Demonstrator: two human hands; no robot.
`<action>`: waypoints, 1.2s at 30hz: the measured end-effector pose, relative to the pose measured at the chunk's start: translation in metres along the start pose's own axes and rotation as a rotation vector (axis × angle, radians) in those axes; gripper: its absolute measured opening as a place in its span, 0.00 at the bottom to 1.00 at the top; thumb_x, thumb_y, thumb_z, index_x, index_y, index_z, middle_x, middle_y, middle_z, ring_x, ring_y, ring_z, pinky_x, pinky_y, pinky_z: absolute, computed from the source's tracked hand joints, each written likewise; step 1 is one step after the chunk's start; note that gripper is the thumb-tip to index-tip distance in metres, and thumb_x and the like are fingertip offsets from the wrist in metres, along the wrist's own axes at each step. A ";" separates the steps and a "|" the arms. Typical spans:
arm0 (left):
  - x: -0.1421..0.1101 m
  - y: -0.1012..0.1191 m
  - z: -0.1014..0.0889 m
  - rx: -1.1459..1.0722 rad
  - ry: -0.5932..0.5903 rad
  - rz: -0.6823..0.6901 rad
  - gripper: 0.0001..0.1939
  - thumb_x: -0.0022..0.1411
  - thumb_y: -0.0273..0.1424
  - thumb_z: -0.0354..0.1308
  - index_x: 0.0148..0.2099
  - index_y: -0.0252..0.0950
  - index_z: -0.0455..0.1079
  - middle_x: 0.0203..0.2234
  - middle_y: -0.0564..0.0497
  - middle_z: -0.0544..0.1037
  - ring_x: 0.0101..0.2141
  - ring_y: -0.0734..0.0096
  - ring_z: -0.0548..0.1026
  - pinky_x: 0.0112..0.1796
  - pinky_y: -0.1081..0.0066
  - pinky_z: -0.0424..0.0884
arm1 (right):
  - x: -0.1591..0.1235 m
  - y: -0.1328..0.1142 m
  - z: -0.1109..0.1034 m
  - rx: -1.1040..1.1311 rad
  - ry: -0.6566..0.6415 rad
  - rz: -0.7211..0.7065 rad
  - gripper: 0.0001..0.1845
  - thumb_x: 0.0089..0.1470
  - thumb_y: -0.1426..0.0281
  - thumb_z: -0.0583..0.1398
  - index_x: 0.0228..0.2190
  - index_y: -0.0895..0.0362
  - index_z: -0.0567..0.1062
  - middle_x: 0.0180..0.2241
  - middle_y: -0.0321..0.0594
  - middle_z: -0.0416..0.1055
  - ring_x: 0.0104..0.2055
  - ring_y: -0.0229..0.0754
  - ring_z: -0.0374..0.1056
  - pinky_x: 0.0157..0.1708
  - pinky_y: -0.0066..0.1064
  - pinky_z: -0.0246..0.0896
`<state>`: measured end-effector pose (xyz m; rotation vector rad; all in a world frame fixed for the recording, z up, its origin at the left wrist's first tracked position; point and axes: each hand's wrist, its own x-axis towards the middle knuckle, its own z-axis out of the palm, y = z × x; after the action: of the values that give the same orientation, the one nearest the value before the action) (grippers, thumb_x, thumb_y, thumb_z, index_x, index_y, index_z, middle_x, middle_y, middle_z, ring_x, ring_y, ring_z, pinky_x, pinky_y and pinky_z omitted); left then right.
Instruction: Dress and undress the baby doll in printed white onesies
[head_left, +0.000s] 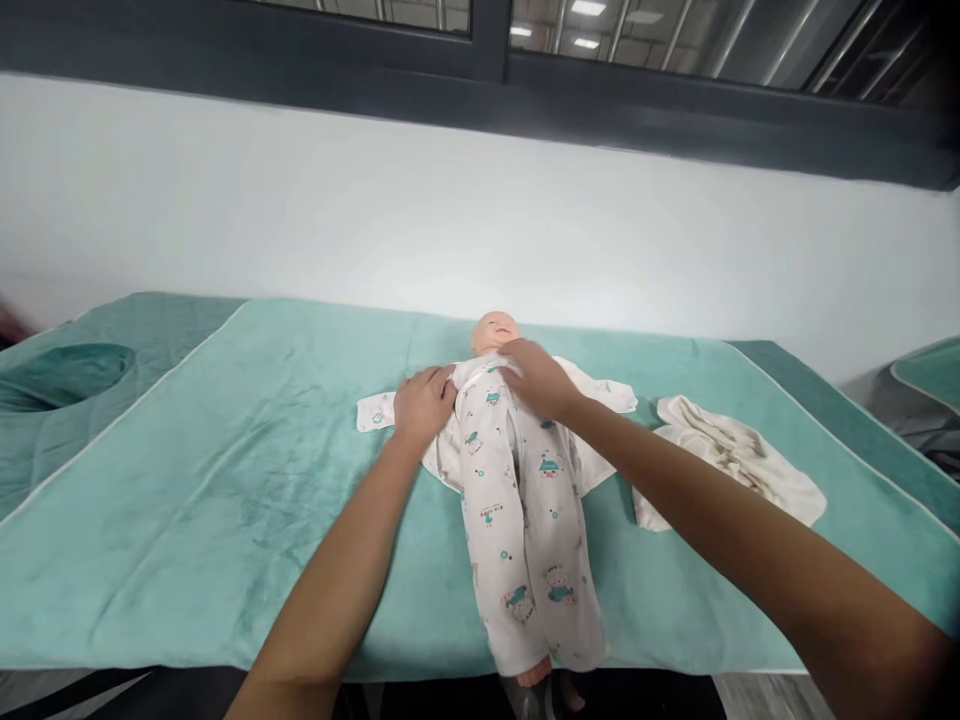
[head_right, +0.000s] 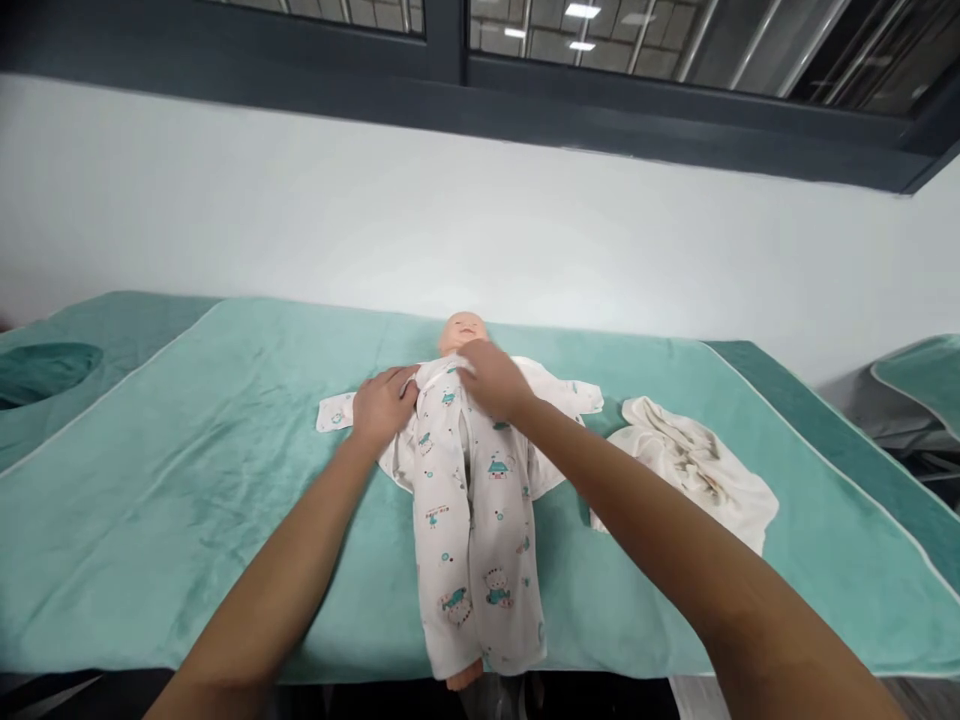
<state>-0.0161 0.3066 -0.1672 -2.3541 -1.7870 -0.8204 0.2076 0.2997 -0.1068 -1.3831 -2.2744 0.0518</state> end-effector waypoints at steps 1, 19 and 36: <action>0.000 0.000 0.001 0.005 0.001 0.002 0.21 0.67 0.31 0.45 0.58 0.43 0.70 0.50 0.49 0.78 0.49 0.59 0.74 0.46 0.60 0.65 | 0.013 -0.017 0.003 -0.024 -0.108 -0.072 0.18 0.63 0.69 0.50 0.50 0.58 0.72 0.53 0.47 0.70 0.56 0.46 0.63 0.55 0.36 0.58; 0.006 -0.009 0.006 0.095 -0.066 -0.066 0.17 0.67 0.32 0.46 0.51 0.40 0.73 0.43 0.45 0.80 0.45 0.56 0.75 0.42 0.61 0.66 | 0.096 -0.069 0.040 -0.312 -0.798 -0.014 0.07 0.49 0.71 0.62 0.32 0.60 0.77 0.29 0.45 0.77 0.33 0.47 0.73 0.33 0.33 0.63; -0.036 -0.027 -0.014 -0.097 0.016 -0.164 0.22 0.63 0.23 0.45 0.50 0.45 0.75 0.48 0.53 0.79 0.46 0.64 0.76 0.39 0.68 0.67 | 0.064 -0.015 -0.015 -0.231 -0.531 -0.020 0.23 0.49 0.57 0.60 0.46 0.52 0.70 0.47 0.45 0.71 0.39 0.47 0.70 0.31 0.32 0.60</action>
<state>-0.0519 0.2786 -0.1784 -2.2722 -1.9988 -0.9643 0.1768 0.3434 -0.0649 -1.6114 -2.8015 0.1727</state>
